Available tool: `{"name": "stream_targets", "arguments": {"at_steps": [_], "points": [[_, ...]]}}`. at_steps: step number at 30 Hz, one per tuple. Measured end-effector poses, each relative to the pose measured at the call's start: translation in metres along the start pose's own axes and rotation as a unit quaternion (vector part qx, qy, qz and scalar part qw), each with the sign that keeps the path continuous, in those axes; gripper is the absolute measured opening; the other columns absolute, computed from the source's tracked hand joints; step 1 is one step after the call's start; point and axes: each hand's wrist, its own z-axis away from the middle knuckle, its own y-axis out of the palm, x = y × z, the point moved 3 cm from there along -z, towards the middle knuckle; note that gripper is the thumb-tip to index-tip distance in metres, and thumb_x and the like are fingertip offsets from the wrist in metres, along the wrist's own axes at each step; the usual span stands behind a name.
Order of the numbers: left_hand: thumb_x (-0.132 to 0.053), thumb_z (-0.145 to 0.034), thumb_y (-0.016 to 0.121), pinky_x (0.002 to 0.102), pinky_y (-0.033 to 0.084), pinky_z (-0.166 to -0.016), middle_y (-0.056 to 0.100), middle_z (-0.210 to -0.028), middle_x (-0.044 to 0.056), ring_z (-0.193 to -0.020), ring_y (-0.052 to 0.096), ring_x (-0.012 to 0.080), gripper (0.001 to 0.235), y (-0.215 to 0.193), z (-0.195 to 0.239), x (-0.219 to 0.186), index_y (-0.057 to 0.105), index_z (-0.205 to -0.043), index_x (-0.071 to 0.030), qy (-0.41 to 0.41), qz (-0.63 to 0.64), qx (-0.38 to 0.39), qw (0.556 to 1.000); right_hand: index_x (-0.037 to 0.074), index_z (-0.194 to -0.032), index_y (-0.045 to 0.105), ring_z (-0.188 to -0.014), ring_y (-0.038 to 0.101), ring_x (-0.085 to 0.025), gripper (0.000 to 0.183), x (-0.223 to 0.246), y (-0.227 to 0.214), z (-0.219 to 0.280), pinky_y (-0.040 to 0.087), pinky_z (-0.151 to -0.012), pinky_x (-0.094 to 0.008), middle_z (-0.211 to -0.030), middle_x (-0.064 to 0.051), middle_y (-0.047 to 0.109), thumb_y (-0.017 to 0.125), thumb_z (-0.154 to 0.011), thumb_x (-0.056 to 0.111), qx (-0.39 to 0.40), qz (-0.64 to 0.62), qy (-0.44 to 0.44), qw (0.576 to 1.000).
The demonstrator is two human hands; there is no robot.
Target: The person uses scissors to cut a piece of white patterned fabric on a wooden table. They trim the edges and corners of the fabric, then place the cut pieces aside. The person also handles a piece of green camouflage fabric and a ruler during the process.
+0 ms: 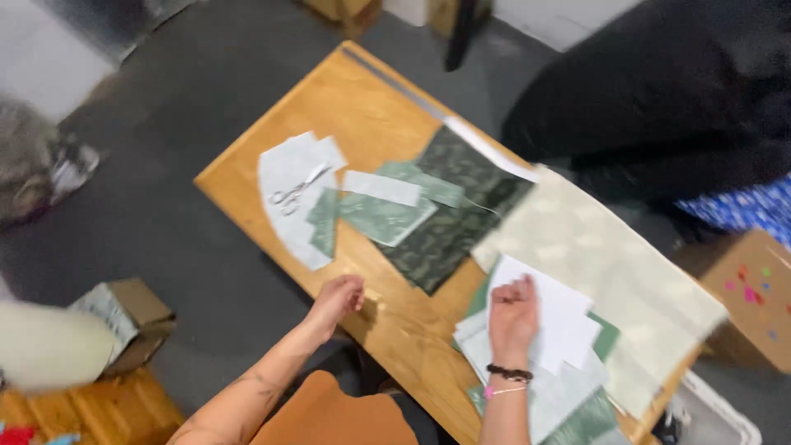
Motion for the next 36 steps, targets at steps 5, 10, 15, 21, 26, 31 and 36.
{"name": "stream_targets", "arguments": {"at_steps": [5, 10, 15, 21, 26, 31, 36], "points": [[-0.017, -0.085, 0.068, 0.032, 0.058, -0.064, 0.070, -0.096, 0.014, -0.079, 0.072, 0.0236, 0.036, -0.094, -0.055, -0.029, 0.066, -0.120, -0.007, 0.136, -0.121, -0.156, 0.971, 0.005, -0.113, 0.066, -0.067, 0.061, -0.009, 0.022, -0.163, -0.020, 0.009, 0.053, -0.063, -0.021, -0.078, -0.001, 0.060, 0.066, -0.092, 0.012, 0.134, 0.499, 0.065, 0.854], [-0.021, -0.087, 0.070, 0.041, 0.054, -0.092, 0.069, -0.112, 0.011, -0.108, 0.067, 0.0318, 0.030, -0.164, -0.115, -0.099, 0.070, -0.116, -0.015, 0.245, -0.361, -0.219, 0.873, 0.021, -0.112, 0.072, -0.093, 0.067, -0.015, 0.033, -0.283, 0.046, 0.057, 0.055, -0.085, -0.028, -0.096, 0.001, 0.069, 0.081, -0.081, 0.029, 0.293, 0.750, 0.014, 0.593], [-0.023, -0.093, 0.069, 0.041, 0.047, -0.099, 0.060, -0.118, 0.009, -0.117, 0.058, 0.0283, 0.030, -0.163, -0.169, -0.172, 0.065, -0.121, -0.013, 0.320, -0.519, -0.138, 0.781, 0.011, -0.145, 0.044, -0.131, 0.046, -0.037, 0.076, -0.363, 0.116, 0.072, 0.043, -0.110, -0.045, -0.139, -0.018, 0.041, 0.081, -0.078, 0.015, 0.255, 0.852, -0.046, 0.454], [-0.026, -0.094, 0.070, 0.040, 0.045, -0.094, 0.063, -0.103, 0.006, -0.106, 0.063, 0.0255, 0.031, -0.162, -0.239, -0.195, 0.059, -0.120, -0.014, 0.275, -0.618, -0.028, 0.736, -0.005, -0.148, 0.039, -0.126, 0.052, -0.049, 0.069, -0.380, 0.122, 0.050, 0.043, -0.109, -0.052, -0.133, -0.034, 0.052, 0.055, -0.081, -0.007, 0.213, 0.820, -0.186, 0.498], [-0.016, -0.085, 0.066, 0.044, 0.058, -0.076, 0.066, -0.093, 0.015, -0.088, 0.072, 0.0359, 0.018, -0.161, -0.275, -0.203, 0.065, -0.101, -0.007, 0.201, -0.700, 0.048, 0.683, 0.024, -0.124, 0.064, -0.102, 0.072, -0.033, 0.038, -0.334, 0.082, 0.023, 0.055, -0.091, -0.046, -0.100, -0.013, 0.075, 0.060, -0.088, 0.034, -0.072, 0.820, 0.002, 0.568], [-0.014, -0.085, 0.061, 0.049, 0.056, -0.072, 0.064, -0.083, 0.018, -0.085, 0.071, 0.0412, 0.011, -0.140, -0.275, -0.226, 0.063, -0.087, -0.004, 0.208, -0.622, 0.096, 0.749, 0.016, -0.114, 0.070, -0.089, 0.070, -0.025, 0.027, -0.291, 0.075, -0.008, 0.056, -0.081, -0.039, -0.096, -0.010, 0.071, 0.069, -0.090, 0.029, -0.165, 0.761, -0.161, 0.606], [-0.018, -0.078, 0.076, 0.053, 0.051, -0.076, 0.067, -0.083, 0.024, -0.089, 0.068, 0.0474, 0.031, -0.094, -0.267, -0.233, 0.049, -0.079, -0.005, 0.244, -0.524, 0.162, 0.800, 0.007, -0.134, 0.055, -0.107, 0.064, -0.028, 0.072, -0.268, 0.068, -0.044, 0.053, -0.098, -0.043, -0.123, -0.016, 0.054, 0.087, -0.072, 0.026, -0.252, 0.749, -0.180, 0.586]]}}
